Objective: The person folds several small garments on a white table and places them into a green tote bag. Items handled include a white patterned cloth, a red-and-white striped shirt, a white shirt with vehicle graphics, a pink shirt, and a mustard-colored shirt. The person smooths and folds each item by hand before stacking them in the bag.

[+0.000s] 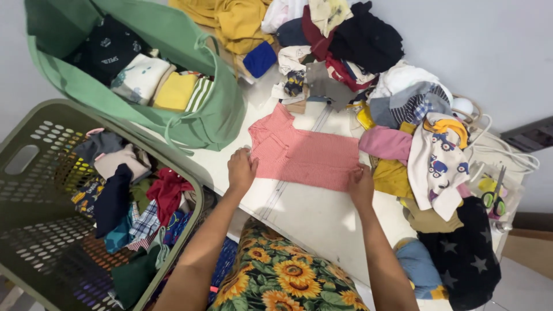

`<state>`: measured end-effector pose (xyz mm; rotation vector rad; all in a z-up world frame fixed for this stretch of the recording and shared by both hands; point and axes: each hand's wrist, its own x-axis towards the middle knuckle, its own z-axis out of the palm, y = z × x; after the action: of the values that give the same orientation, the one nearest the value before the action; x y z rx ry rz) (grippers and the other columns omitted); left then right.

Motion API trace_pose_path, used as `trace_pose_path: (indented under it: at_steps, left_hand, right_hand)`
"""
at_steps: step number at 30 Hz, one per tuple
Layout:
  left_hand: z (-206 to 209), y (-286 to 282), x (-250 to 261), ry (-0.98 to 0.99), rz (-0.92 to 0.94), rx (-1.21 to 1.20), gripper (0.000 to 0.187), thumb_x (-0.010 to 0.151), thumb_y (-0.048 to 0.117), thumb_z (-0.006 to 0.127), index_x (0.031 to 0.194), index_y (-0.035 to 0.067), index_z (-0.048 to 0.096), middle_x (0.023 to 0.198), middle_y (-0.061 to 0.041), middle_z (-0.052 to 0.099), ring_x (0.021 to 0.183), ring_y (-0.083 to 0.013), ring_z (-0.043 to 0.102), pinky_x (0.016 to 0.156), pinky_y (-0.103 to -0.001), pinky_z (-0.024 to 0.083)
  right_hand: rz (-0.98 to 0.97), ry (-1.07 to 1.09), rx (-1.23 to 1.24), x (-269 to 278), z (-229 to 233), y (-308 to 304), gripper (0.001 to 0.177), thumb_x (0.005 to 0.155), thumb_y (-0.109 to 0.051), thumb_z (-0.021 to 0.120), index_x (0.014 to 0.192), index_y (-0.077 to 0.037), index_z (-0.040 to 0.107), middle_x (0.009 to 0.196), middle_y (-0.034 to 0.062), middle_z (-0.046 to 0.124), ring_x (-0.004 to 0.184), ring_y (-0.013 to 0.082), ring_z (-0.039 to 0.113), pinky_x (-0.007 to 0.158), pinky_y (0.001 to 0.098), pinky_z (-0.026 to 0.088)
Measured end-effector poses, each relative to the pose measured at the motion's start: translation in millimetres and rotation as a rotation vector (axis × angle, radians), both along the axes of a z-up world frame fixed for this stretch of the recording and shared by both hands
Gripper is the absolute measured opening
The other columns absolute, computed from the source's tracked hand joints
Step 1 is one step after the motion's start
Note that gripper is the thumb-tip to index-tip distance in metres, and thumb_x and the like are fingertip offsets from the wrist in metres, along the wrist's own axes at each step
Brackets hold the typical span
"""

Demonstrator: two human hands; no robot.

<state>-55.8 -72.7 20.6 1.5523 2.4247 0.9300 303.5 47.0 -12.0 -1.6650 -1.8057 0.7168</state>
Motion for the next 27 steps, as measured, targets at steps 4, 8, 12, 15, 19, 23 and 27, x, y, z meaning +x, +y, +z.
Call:
trace_pose_path:
  at_steps: [4,8,12,15,19,23,27]
  left_hand:
    - [-18.1,-12.1,-7.6,-0.005,-0.133,0.028,0.031,0.093,0.014,0.070,0.118,0.001,0.058,0.113,-0.019,0.063,0.104,-0.0399,0.060,0.093,-0.050,0.047]
    - [-19.7,-38.2,-9.0,0.035,-0.150,0.069,0.031,0.095,0.013,0.068,0.121,-0.001,0.059,0.108,-0.021,0.061,0.102,-0.0411,0.059,0.093,-0.051,0.046]
    - [-9.9,-57.1,0.6,0.124,-0.107,-0.006,0.022,0.092,0.011,0.067,0.114,0.007,0.067,0.105,-0.016,0.061,0.102,-0.0360,0.059,0.095,-0.050,0.047]
    - [12.2,-51.3,17.2,0.287,-0.058,0.039,0.019,0.088,0.014,0.068,0.105,0.006,0.068,0.117,-0.019,0.062,0.106,-0.0374,0.057,0.095,-0.051,0.044]
    - [-6.8,-22.1,36.2,0.253,-0.353,0.140,0.024,0.083,0.013,0.065,0.107,0.010,0.068,0.133,-0.013,0.061,0.129,-0.0345,0.053,0.116,-0.048,0.039]
    - [-34.3,-8.5,41.6,0.370,-0.489,-0.050,0.055,0.095,0.018,0.059,0.149,0.009,0.054,0.159,-0.006,0.048,0.152,-0.0259,0.039,0.128,-0.044,0.026]
    - [-22.2,-12.0,31.5,0.289,-0.465,-0.067,0.069,0.097,0.037,0.056,0.158,0.009,0.039,0.166,-0.011,0.033,0.154,-0.0295,0.028,0.126,-0.049,0.019]
  right_hand:
    - [0.033,-0.141,0.207,-7.1,0.0,-9.7,0.035,0.103,-0.017,0.059,0.136,-0.005,0.057,0.115,0.0184,0.069,0.094,0.0390,0.068,0.076,0.0463,0.054]
    - [0.092,-0.255,0.061,-1.6,4.5,-18.0,0.038,0.105,-0.025,0.050,0.140,-0.009,0.052,0.128,0.0164,0.066,0.095,0.0410,0.069,0.077,0.0510,0.055]
    - [0.146,-0.467,-0.086,-7.2,32.8,-28.0,0.039,0.107,-0.028,0.049,0.142,-0.010,0.053,0.130,0.0152,0.064,0.095,0.0406,0.068,0.082,0.0511,0.055]
    - [0.156,-0.476,0.450,-18.0,32.9,-26.9,0.046,0.091,-0.019,0.061,0.133,-0.001,0.060,0.125,0.0232,0.064,0.115,0.0408,0.062,0.099,0.0552,0.046]
    - [0.273,-0.358,0.284,-95.7,28.5,-23.3,0.048,0.088,-0.017,0.063,0.132,0.002,0.062,0.133,0.0234,0.062,0.128,0.0404,0.055,0.111,0.0559,0.038]
    - [0.621,-0.285,0.365,-158.4,12.6,-35.0,0.057,0.098,-0.026,0.058,0.147,0.001,0.049,0.151,0.0220,0.050,0.142,0.0401,0.043,0.120,0.0545,0.029]
    - [0.719,-0.349,0.333,-161.8,6.1,-36.5,0.058,0.104,-0.037,0.049,0.152,-0.005,0.044,0.160,0.0164,0.041,0.150,0.0345,0.034,0.124,0.0548,0.022]
